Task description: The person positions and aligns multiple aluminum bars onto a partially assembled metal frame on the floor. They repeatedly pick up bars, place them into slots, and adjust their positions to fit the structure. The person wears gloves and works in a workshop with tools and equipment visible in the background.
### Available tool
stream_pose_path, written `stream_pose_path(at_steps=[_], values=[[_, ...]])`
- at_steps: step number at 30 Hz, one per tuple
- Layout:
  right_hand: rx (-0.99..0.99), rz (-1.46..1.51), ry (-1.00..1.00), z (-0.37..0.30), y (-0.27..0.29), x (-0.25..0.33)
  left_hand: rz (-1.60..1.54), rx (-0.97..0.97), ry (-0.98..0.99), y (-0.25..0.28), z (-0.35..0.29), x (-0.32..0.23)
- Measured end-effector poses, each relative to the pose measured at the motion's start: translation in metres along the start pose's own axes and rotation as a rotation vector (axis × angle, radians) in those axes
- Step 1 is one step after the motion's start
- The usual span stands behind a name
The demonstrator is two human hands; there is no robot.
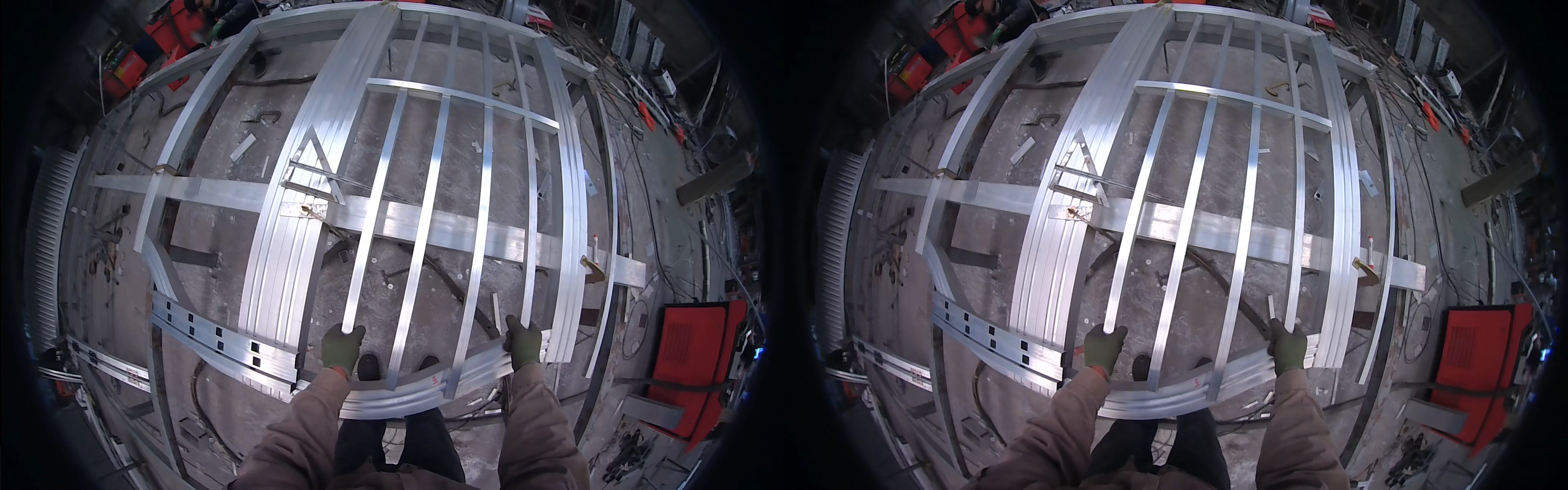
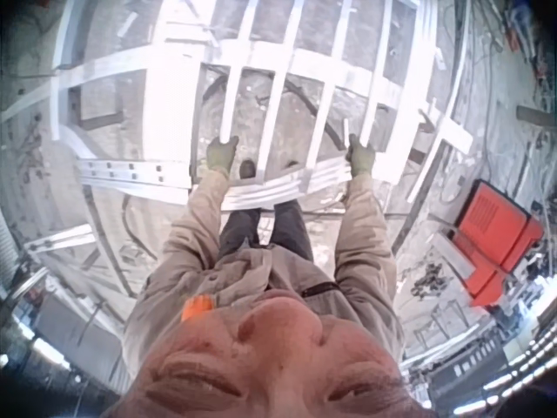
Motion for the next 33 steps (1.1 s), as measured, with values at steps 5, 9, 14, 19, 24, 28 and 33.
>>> stream_pose_path(at_steps=[5,9,14,19,24,28,33], values=[[-0.002,0.024,-0.006,0.002,-0.007,-0.001,0.029,-0.013,-0.044,0.010,0.027,-0.002],[0.015,0.031,-0.002,0.002,-0.008,0.002,-0.005,0.005,-0.029,0.000,0.034,0.002],[-0.029,-0.004,0.011,0.010,0.000,-0.004,-0.070,0.018,0.013,-0.024,0.019,-0.001],[-0.032,-0.019,-0.002,0.008,-0.002,0.006,-0.028,-0.022,-0.003,-0.029,0.021,0.004],[-0.055,-0.042,0.103,0.024,-0.006,0.003,0.063,-0.007,-0.069,-0.028,0.030,0.001],[-0.028,-0.163,0.113,0.052,0.008,-0.023,0.038,0.101,-0.088,-0.033,0.029,-0.001],[0.014,-0.102,0.044,0.029,-0.014,-0.003,-0.281,0.312,0.099,-0.026,0.007,-0.021]])
Point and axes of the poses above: each hand's wrist, its own z-axis towards the middle knuckle, its own y-axis out of the back of the hand, x = y × z, the point moved 10 cm from there along z, towards the middle knuckle, and after that the axes turned 3 degrees about -x, right-handed, at the moved point
